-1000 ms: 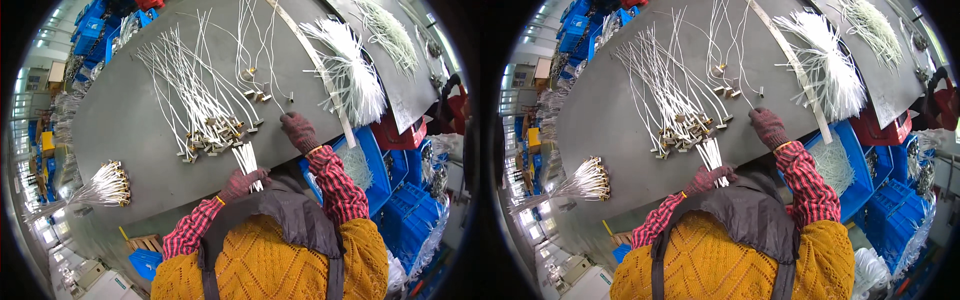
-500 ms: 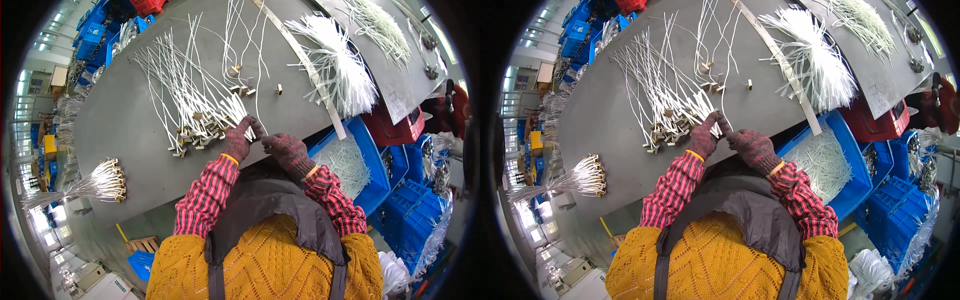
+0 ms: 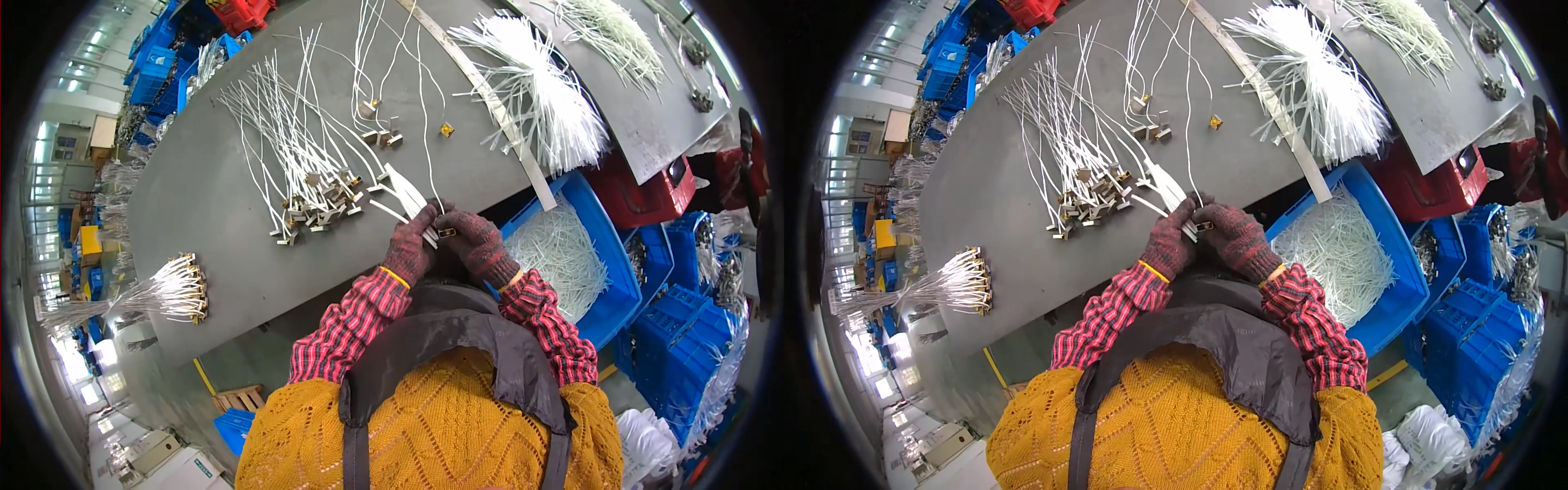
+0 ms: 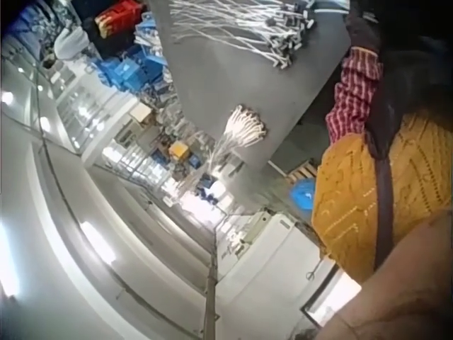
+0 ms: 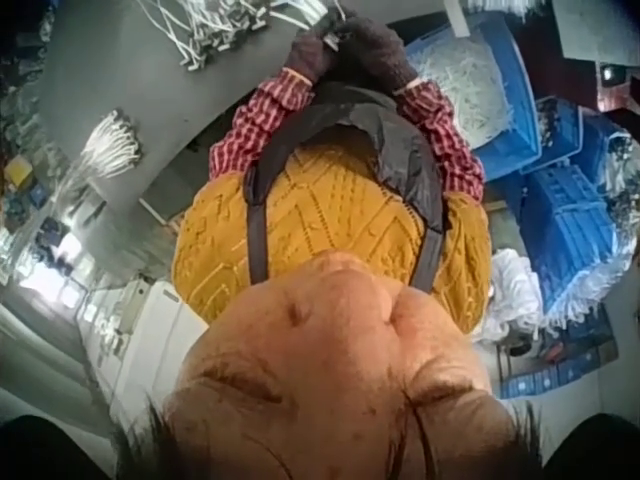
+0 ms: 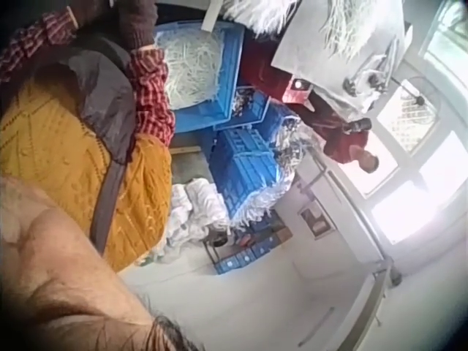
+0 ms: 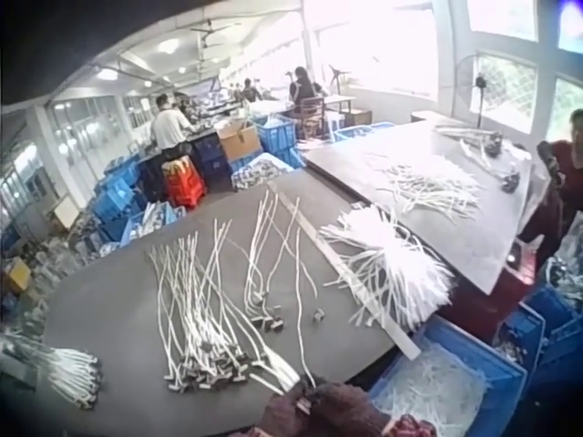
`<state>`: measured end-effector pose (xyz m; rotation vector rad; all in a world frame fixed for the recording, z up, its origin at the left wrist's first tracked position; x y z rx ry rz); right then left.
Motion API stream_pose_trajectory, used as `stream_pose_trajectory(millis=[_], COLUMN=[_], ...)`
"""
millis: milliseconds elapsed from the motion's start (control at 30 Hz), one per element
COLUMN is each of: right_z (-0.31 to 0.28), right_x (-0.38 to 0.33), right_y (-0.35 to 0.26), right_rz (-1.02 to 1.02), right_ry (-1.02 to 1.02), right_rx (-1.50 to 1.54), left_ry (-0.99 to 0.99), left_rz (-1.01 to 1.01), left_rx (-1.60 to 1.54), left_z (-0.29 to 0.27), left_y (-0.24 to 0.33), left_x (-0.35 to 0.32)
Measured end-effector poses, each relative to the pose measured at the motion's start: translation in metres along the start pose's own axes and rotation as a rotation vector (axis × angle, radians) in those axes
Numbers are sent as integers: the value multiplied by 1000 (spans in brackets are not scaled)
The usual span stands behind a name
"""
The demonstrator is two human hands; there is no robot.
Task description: The person sorts and assembles bundles of white electronic wire harnesses and connectors by hand at a factory workbench, placing them into plastic bins.
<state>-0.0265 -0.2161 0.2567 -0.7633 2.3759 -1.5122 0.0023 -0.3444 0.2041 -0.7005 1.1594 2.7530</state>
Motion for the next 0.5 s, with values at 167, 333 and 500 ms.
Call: stream_pose_trajectory(millis=[167, 333, 500], right_z=[4, -1, -33], right_x=[0, -33, -120], right_y=[-18, -26, 25], right_rz=[34, 37, 515], right_ry=[-93, -28, 39], right_rx=[-56, -5, 383], left_ry=[236, 585, 593], left_rz=[-12, -27, 135], left_rx=[-135, 43, -61], left_z=[-2, 16, -9], left_y=[13, 26, 32], left_x=[8, 38, 78])
Point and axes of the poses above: each hand's wrist, its own x-axis towards the middle knuckle, its own z-axis out of the palm, y = z × x, the point moved 7 cm from there along x, towards the middle knuckle
